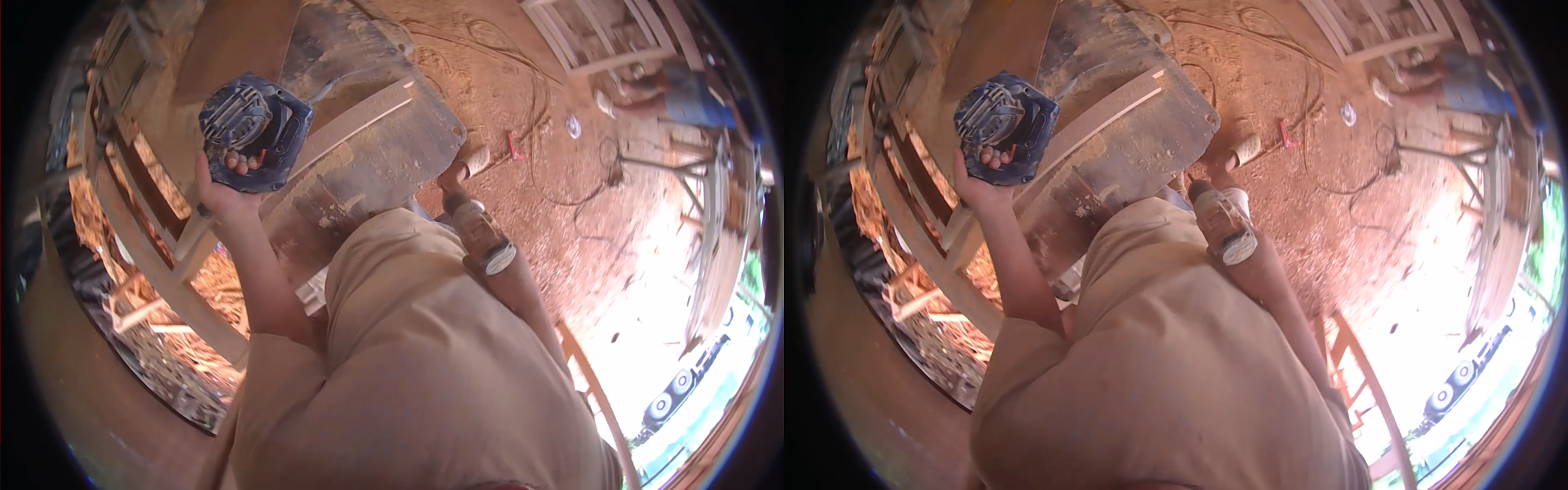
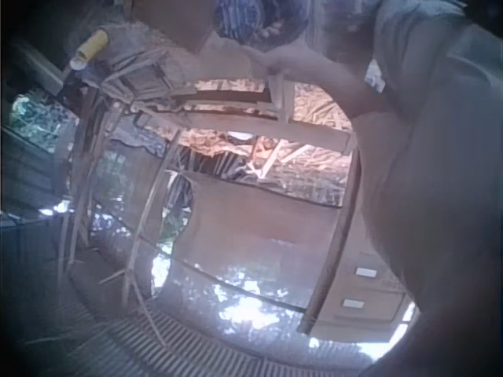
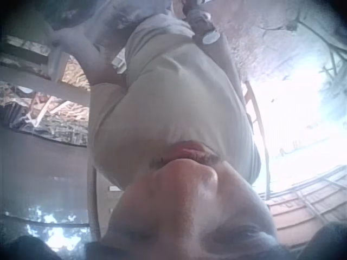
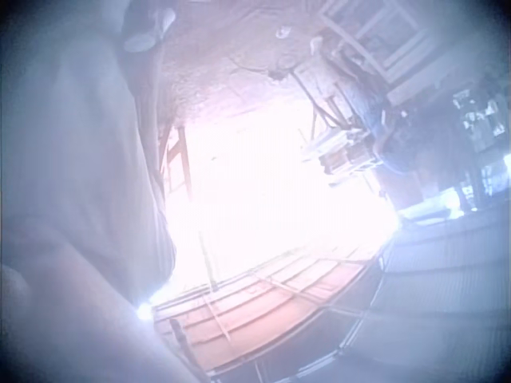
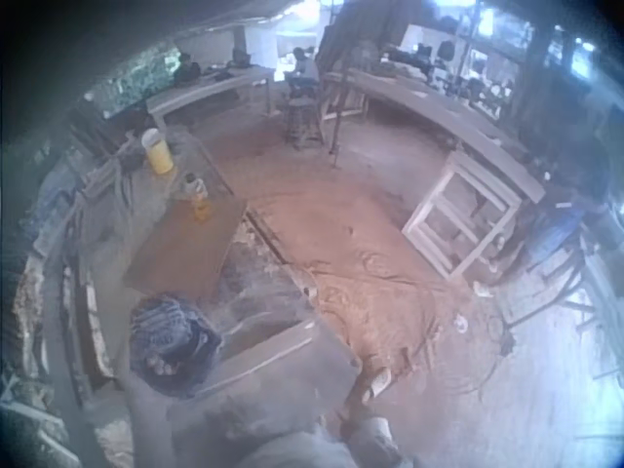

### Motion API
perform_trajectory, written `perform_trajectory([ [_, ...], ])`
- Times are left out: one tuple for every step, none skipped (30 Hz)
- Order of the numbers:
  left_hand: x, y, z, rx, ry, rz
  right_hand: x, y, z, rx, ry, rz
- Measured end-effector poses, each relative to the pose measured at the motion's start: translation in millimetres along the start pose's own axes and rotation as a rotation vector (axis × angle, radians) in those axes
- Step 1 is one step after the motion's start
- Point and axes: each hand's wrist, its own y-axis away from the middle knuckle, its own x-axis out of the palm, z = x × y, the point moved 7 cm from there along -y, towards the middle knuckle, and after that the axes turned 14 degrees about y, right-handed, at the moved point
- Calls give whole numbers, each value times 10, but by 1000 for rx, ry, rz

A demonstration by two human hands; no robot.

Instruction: Assembling and finishing wooden furniture frames using an orbital sander and a power drill.

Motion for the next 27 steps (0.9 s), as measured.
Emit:
perform_trajectory([
  [-58,79,-51,10,38,8,73,-6,-102,56,-30,46],
  [-93,152,-63,15,53,27,143,2,-214,124,-66,89],
  [-66,225,-86,56,68,112,154,9,-285,118,-108,59],
  [-22,298,-97,94,80,194,165,5,-360,103,-102,53],
  [93,381,-49,93,44,361,161,-12,-439,79,-68,50],
  [56,412,-16,123,56,284,154,-36,-510,50,-25,47],
  [63,456,24,160,54,268,118,-80,-584,16,23,41],
  [52,478,56,202,53,217,102,-149,-640,-21,69,37],
  [89,474,112,215,46,233,60,-246,-673,-86,140,11],
  [151,468,170,232,49,296,12,-343,-717,-136,211,-6],
  [209,445,216,240,47,356,-19,-452,-773,-160,268,-14],
  [214,376,265,246,37,339,-35,-568,-893,-95,297,14],
  [264,334,313,252,12,386,-14,-664,-1091,69,203,126],
  [354,328,382,232,-10,486,-33,-749,-1160,46,195,141],
  [344,304,435,247,-19,416,-72,-843,-1257,46,282,151],
  [361,300,558,218,-31,371,-124,-889,-1271,-48,276,79],
  [359,325,693,193,-11,271,-229,-920,-1269,-164,157,-58],
  [496,392,824,201,-31,339,-282,-943,-1318,-208,132,-117],
  [514,459,977,170,29,209,-310,-967,-1507,-67,50,-45],
  [551,520,1121,183,-21,90,-358,-951,-1655,34,-79,-5],
  [731,628,1358,180,-66,162,-417,-930,-1799,146,-218,11],
  [879,726,1628,147,-51,188,-510,-911,-1841,113,-212,7],
  [1064,853,1874,142,-202,266,-604,-919,-1862,67,-190,-8],
  [1144,976,2128,17,-254,270,-714,-918,-1865,-4,-146,-59],
  [1167,1120,2339,-77,-293,226,-827,-908,-1867,-74,-98,-113],
  [1157,1255,2499,-144,-377,193,-937,-898,-1862,-140,-49,-169],
  [1119,1343,2565,-138,-379,198,-992,-842,-2006,-18,-123,-121],
])
